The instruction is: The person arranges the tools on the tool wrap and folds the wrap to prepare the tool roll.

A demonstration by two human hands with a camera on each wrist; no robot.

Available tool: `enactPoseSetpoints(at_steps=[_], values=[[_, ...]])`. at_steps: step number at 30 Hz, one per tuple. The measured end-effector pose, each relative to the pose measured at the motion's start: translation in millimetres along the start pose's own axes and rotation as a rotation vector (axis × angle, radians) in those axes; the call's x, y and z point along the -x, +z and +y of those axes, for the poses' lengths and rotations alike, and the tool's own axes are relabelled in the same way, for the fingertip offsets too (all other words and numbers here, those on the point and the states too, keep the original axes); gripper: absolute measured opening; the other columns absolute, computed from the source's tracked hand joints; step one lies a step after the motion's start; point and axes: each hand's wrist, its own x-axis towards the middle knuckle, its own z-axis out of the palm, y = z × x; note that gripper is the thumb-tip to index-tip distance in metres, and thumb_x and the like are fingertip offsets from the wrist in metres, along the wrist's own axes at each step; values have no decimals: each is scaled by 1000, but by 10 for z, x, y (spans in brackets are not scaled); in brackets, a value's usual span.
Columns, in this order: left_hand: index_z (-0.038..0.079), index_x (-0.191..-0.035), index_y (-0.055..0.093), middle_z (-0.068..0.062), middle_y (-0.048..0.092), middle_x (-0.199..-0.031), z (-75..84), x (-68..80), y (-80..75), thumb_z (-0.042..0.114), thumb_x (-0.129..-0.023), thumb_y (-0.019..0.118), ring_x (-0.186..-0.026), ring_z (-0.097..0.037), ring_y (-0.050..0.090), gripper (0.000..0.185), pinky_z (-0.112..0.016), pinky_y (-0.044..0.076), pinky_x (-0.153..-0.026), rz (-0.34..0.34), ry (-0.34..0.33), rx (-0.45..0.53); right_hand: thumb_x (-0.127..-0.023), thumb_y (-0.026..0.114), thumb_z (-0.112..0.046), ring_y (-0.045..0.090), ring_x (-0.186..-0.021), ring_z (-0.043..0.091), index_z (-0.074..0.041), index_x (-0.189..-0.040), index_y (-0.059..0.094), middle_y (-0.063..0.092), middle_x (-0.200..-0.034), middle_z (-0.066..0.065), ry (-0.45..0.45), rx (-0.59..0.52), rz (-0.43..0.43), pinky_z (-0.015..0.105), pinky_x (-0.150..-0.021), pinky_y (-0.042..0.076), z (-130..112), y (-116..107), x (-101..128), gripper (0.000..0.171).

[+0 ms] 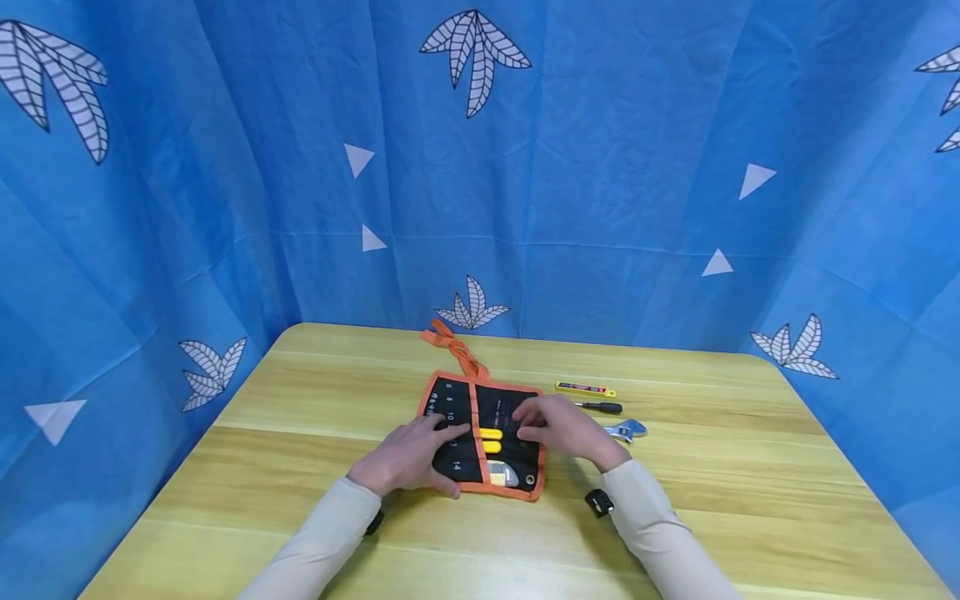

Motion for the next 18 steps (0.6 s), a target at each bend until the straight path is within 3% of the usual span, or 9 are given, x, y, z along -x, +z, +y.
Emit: enactPoseSetpoints(at_steps=[18], values=[[28, -154, 48, -19, 39, -160, 2, 9, -20, 55, -73, 88, -146, -44, 37, 94, -61, 36, -115, 9, 14, 1, -96, 72, -11, 62, -81, 10, 1, -118, 71, 69, -90, -2, -6, 50, 64, 30, -71, 53, 308, -263, 259, 25]])
